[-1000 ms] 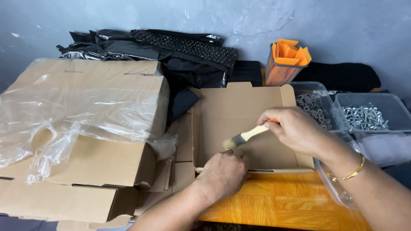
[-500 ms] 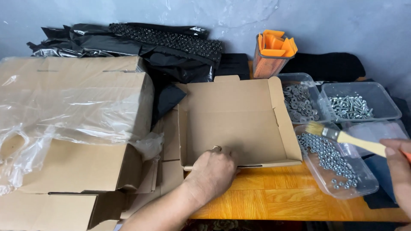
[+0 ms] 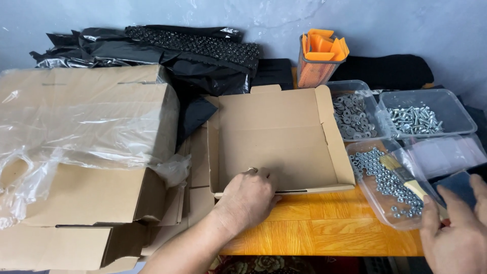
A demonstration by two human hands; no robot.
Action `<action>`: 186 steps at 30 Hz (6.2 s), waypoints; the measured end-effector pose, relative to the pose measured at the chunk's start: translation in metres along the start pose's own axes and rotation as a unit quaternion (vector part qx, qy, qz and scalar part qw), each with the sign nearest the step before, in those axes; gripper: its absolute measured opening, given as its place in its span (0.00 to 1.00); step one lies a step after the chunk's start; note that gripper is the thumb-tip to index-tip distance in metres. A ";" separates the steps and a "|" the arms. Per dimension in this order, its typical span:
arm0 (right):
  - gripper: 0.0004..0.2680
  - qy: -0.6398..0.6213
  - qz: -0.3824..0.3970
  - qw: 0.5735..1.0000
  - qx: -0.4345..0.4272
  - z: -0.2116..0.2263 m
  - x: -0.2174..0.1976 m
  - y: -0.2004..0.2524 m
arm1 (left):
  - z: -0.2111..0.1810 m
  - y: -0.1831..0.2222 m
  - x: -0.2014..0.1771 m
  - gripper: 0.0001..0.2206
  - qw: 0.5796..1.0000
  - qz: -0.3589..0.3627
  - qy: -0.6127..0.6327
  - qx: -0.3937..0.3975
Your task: A person prepares a cardboard shipping box by unfolding it, brushing the interior, folding it, and then brushing a black metal component.
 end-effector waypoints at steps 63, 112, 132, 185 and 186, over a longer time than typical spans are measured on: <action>0.06 -0.308 0.129 0.915 -0.225 0.150 0.049 -0.017 | 0.142 -0.056 -0.032 0.29 0.906 -0.249 -0.097 -0.327; 0.10 -0.311 0.142 0.915 -0.215 0.137 0.018 0.011 | 0.111 0.002 -0.095 0.11 0.850 -0.448 0.141 -0.239; 0.20 -0.196 0.511 0.806 -0.225 0.156 0.030 -0.041 | 0.143 -0.038 -0.044 0.44 0.931 -0.198 -0.022 -0.307; 0.17 -0.101 0.311 0.912 -0.250 0.273 0.250 -0.276 | 0.077 -0.054 -0.088 0.22 0.974 -0.148 0.110 -0.128; 0.18 -0.105 0.310 0.913 -0.242 0.273 0.242 -0.276 | 0.075 -0.060 -0.089 0.19 0.975 -0.152 0.102 -0.127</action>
Point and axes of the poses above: each hand's wrist, its own y-axis away from the middle knuckle, its own x-axis out of the palm, z = x × y, the point moved 4 cm from there along -y, towards the middle knuckle, and after that the axes turned 1 degree about -y, right-handed, at the moved point
